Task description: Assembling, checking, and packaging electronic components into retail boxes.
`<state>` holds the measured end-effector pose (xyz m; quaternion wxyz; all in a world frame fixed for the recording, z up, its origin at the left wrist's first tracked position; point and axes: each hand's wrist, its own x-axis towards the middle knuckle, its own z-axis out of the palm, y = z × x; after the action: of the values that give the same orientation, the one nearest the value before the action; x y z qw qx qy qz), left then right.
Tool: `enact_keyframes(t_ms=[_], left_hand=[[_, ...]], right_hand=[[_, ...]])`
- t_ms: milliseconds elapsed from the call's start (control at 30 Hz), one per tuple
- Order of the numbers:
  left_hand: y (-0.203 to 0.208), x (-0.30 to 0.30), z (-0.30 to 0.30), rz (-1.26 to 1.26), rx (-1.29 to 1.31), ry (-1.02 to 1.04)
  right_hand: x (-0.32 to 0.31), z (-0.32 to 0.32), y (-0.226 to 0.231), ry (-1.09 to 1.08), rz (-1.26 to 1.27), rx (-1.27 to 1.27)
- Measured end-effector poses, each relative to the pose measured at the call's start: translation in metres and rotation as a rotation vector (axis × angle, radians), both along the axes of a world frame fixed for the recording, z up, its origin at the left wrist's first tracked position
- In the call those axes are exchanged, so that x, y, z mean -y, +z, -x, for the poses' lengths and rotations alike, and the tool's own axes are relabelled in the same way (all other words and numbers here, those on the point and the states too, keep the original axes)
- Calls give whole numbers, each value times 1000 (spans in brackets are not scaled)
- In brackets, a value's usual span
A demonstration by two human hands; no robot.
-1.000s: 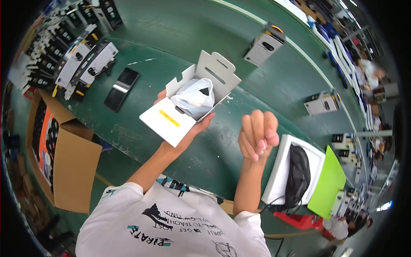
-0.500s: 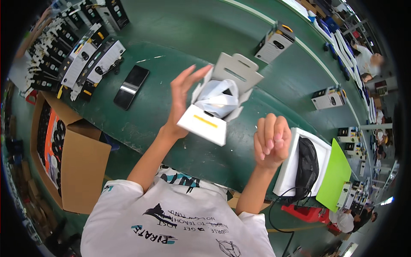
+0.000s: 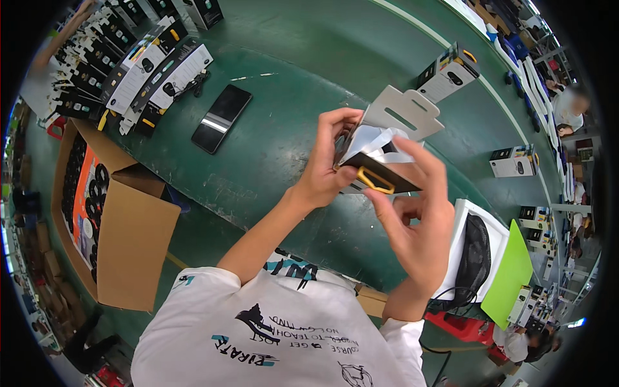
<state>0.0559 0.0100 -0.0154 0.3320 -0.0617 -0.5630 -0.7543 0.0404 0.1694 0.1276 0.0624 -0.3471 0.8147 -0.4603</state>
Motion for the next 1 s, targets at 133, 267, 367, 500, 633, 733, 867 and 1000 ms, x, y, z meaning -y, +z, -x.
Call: enact_keyframes(t_ms=[133, 267, 367, 500, 633, 733, 867, 1000], left_hand=[[-1, 0, 1, 21, 5, 29], [5, -1, -2, 7, 24, 58], [20, -10, -5, 2, 82, 83], [0, -18, -1, 65, -45, 244], [1, -2, 1, 180, -131, 104], [8, 3, -3, 197, -108, 10], [18, -7, -2, 154, 69, 41], [14, -3, 3, 173, 49, 68]], right_hand=[[2, 7, 1, 36, -80, -24], [16, 2, -11, -94, 118, -402], [13, 10, -15, -139, -79, -607], [13, 3, -15, -157, -198, -495], [3, 26, -35, -42, 51, -471], [-12, 26, -74, -270, 576, -236], [14, 34, -97, -85, 698, 209], [26, 24, -103, -85, 497, 243]])
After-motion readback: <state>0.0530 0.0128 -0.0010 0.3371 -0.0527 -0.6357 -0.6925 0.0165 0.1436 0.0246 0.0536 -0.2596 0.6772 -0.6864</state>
